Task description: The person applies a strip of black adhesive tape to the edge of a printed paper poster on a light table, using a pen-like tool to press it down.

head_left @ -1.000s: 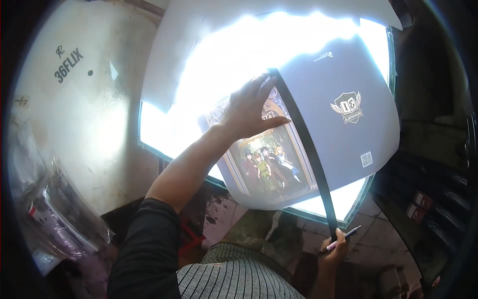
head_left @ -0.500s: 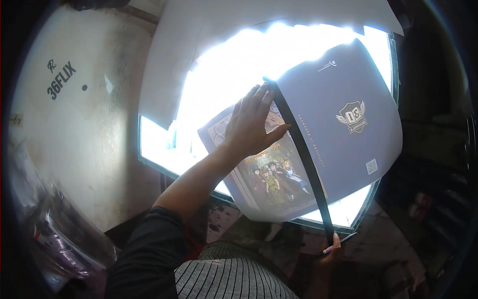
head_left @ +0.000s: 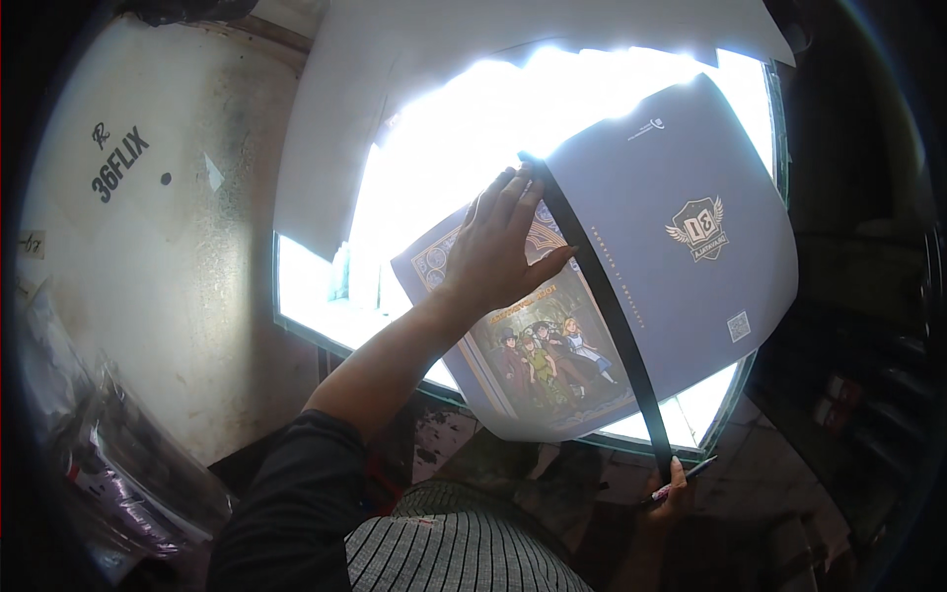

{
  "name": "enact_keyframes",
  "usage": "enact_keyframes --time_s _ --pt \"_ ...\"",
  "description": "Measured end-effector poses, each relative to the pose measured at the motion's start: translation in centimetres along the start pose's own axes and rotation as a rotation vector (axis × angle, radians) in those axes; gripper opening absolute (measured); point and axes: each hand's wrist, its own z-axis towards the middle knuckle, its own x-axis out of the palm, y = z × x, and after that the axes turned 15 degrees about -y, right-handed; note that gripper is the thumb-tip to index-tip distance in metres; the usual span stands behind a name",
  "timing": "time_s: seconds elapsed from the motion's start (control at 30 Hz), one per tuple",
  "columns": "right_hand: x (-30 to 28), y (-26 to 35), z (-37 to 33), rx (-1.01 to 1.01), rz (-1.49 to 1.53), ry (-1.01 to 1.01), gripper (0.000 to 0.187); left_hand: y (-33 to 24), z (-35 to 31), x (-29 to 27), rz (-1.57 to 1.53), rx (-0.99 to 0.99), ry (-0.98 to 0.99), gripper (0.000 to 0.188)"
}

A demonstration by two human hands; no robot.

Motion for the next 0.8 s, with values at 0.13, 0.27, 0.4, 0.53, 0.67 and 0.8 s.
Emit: enact_keyframes --time_s 0.13,0.27,0.4,0.53,0.67,0.8 --pt "0.1 -0.4 -0.1 -0.028 0.014 -0.030 0.032 0.0 0.0 -0.1 0.013 0.008 0.003 0.080" --pt "0.1 -0.7 -0.1 -0.034 0.031 -0.049 0.032 0.0 0.0 0.0 0.023 0.004 0.007 0.080" --pt "0.0 -0.6 0.3 -0.005 0.027 -0.012 0.031 -0.1 0.0 -0.1 0.024 0.003 0.011 0.080" --pt "0.2 -1.0 0.1 -0.048 0.046 -0.051 0.030 -0.2 0.1 -0.1 0.020 -0.002 0.015 0.079" --pt "0.3 -0.5 0.7 -0.053 0.037 -0.053 0.030 -0.3 0.1 -0.2 0.027 -0.008 0.021 0.079" --pt "0.2 0.0 1.2 -0.038 0.051 -0.047 0.029 -0.1 0.0 -0.3 0.044 -0.004 0.021 0.080"
